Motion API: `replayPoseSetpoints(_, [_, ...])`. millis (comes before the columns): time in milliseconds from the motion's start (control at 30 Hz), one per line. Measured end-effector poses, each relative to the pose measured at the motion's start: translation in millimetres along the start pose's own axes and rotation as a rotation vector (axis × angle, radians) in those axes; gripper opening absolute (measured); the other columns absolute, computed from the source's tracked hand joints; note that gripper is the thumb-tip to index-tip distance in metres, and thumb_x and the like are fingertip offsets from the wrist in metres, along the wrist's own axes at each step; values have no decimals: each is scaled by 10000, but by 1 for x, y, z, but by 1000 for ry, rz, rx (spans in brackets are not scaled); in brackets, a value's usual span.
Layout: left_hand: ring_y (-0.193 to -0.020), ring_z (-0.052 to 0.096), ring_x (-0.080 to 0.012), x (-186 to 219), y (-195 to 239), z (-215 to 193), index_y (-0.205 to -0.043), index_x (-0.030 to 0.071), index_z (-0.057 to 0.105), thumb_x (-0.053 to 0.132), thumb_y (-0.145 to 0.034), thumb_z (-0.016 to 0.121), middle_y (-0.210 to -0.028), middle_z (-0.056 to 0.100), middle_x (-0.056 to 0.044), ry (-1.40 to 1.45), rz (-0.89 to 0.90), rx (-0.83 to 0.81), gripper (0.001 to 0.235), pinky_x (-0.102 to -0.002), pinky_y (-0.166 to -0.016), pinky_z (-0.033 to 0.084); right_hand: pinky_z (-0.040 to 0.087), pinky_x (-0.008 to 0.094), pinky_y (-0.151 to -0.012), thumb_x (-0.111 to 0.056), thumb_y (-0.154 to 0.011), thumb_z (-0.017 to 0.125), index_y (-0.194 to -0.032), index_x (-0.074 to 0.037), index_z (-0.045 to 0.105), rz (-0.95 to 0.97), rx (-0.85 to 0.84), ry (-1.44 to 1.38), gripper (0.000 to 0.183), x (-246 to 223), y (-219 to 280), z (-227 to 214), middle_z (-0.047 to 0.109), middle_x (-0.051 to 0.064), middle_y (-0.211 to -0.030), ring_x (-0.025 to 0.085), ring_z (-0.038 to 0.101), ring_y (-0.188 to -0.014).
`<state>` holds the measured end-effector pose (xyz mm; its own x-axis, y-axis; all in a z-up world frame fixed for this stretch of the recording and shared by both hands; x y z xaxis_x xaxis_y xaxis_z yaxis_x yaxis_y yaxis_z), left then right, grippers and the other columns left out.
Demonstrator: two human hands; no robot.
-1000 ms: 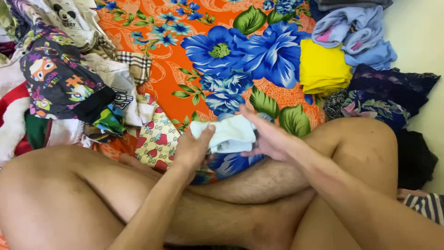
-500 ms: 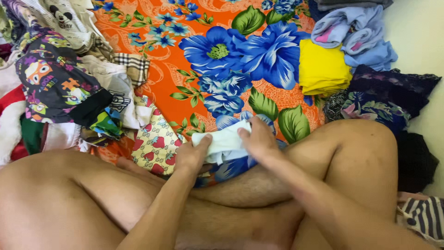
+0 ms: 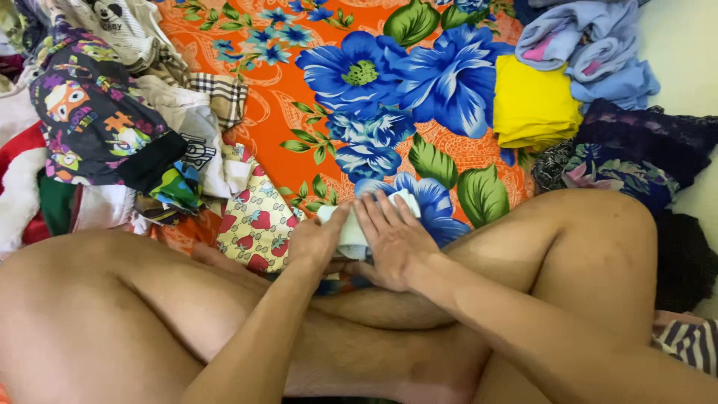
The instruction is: The person folds various items of clothing, including a light blue hoodie, a white tank top, a patterned item, and a plaid item, by hand on a bed.
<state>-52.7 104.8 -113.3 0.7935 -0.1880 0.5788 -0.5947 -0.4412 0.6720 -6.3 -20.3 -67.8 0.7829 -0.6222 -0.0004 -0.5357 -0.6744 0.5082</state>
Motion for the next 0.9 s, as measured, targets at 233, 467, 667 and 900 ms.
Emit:
replayPoseSetpoints(233, [-1352, 551, -282, -5, -31, 6, -1353, 104, 651, 682, -862, 530, -1323, 681, -120, -129, 61, 7, 768, -455, -1133, 436, -55, 545, -1266, -712, -860, 549, -1632, -84, -77, 10, -122, 3, 1176, 1, -2, -8, 14, 151, -1716, 369, 5, -1575])
replayPoseSetpoints(467, [-1332, 562, -373, 49, 68, -12, -1371, 73, 623, 535, -742, 755, -1347, 649, -209, 276, 108, -198, 792, -520, -1083, 473, 357, 534, -1164, -545, -825, 578, -1506, -234, 499, 128, -127, -623, 753, 40, 24, -70, 516, 98, -1542, 345, 456, -1440])
replayPoseSetpoints(667, [-1360, 409, -399, 69, 73, -18, -1390, -23, 529, 489, -830, 660, -1423, 490, -229, 791, 141, -349, 769, -546, -1120, 345, 363, 464, -1178, -523, -840, 609, -1405, -193, 612, 242, -31, -1224, 655, 36, 24, -63, 587, 84, -1461, 274, 510, -1382])
replayPoseSetpoints(900, [-912, 726, -202, 64, 97, 1, -1336, 121, 655, 390, -933, 612, -1143, 779, -73, 457, 52, -275, 487, -320, -758, 578, 579, 324, -534, -429, -1071, 408, -1338, -67, 547, 505, 189, -1687, 471, 29, 29, -21, 712, 101, -960, 228, 685, -679])
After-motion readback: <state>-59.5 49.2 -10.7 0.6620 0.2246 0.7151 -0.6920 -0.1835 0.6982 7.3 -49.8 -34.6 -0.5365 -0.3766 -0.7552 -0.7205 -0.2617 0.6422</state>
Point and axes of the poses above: each hand's wrist, its own y-axis away from the middle knuckle, its own z-axis out of the palm, x = y × z, the point moved 8 cm from there along -y, towards the middle knuckle
